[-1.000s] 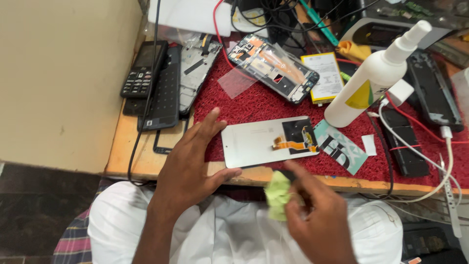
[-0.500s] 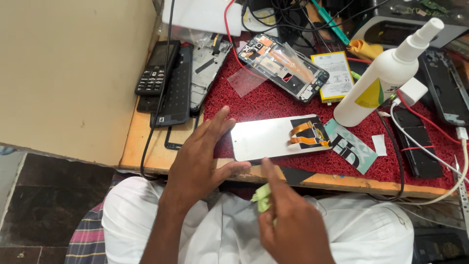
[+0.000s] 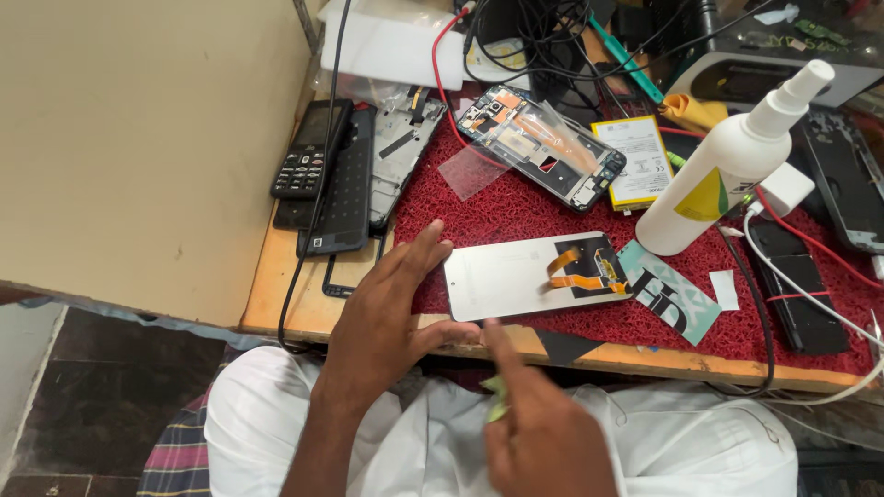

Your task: The person handles a disassembled smartphone, applies liquid from a spray bottle to the internal components, then separates the screen assembly from the chassis. The person wipes the back cover with a cloth and places the separated parts on the workbench.

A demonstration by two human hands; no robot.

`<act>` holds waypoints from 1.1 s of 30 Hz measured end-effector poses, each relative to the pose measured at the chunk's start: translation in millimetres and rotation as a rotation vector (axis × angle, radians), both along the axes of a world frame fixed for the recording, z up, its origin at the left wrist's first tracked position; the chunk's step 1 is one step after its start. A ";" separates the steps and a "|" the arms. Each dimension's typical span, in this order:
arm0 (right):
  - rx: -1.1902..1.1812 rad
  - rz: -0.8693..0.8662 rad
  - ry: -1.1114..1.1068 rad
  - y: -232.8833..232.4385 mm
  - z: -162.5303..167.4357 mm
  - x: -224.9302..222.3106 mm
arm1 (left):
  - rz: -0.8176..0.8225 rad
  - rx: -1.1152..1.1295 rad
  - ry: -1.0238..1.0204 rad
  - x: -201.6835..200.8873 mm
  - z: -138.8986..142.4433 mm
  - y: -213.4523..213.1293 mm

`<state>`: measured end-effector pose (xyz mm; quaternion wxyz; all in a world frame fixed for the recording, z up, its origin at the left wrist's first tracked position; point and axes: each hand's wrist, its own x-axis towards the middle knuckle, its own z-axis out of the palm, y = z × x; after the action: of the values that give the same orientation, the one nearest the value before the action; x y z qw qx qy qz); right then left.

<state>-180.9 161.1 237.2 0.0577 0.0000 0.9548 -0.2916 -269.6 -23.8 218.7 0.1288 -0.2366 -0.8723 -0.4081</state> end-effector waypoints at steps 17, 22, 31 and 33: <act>0.034 -0.015 0.027 -12.3 -13.3 3.2 | 0.002 -0.035 0.013 -0.4 2.4 -3.0; 0.133 -0.147 -0.247 6.3 -9.1 -2.6 | 0.024 -0.048 -0.034 -2.8 4.1 -3.0; 0.096 -0.043 -0.038 4.9 -11.8 5.9 | 0.018 -0.015 -0.042 0.3 2.6 -1.3; 0.090 -0.007 -0.078 3.5 -11.0 8.6 | 0.017 -0.017 -0.054 0.6 2.7 -1.4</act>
<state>-172.3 164.6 226.1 0.0937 0.0173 0.9640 -0.2482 -269.0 -25.2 221.4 0.1068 -0.2194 -0.8807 -0.4060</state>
